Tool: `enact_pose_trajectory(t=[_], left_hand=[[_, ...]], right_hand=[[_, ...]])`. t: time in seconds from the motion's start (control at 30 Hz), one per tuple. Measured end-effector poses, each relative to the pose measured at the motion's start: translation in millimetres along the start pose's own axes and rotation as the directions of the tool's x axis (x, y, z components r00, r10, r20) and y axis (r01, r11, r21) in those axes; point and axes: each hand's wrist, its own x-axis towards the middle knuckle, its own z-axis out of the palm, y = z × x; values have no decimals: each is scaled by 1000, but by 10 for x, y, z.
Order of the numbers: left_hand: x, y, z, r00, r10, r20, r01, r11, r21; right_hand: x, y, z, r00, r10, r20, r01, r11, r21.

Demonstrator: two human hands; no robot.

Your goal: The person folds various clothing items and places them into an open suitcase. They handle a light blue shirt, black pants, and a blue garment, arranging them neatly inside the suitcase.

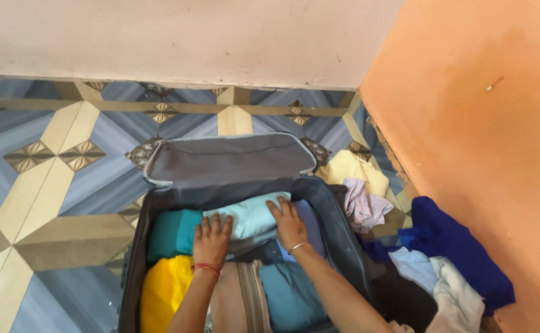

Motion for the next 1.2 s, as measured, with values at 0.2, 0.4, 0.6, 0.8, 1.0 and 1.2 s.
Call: enact_pose_trajectory(t=[0.2,0.4,0.6,0.8,1.0,1.2], left_hand=[[-34,-24,-36,992,-17,128,8,998,68],[-145,117,19,920,-88,382,66,995,70],[-64,368,-274,930,-62,362,62,998,12],[92,925,-260,977,110,183,-67,972,-225],[193,1087,67,997,16,76,-15,1000,-4],[176,1005,159,999,44,-22,-43,997,69]], right_hand=[[-136,-137,141,998,9,56,12,929,-370],[-296,-242,-53,889,211,407,-133,968,-211],[-657,-163,-187,976,140,168,-152,986,61],[-1321,-292,-189,874,280,398,-292,956,-33],[-1292,-473,-429,705,202,679,-215,974,-66],[-1280,-420,-287,746,255,615,-306,952,-23]])
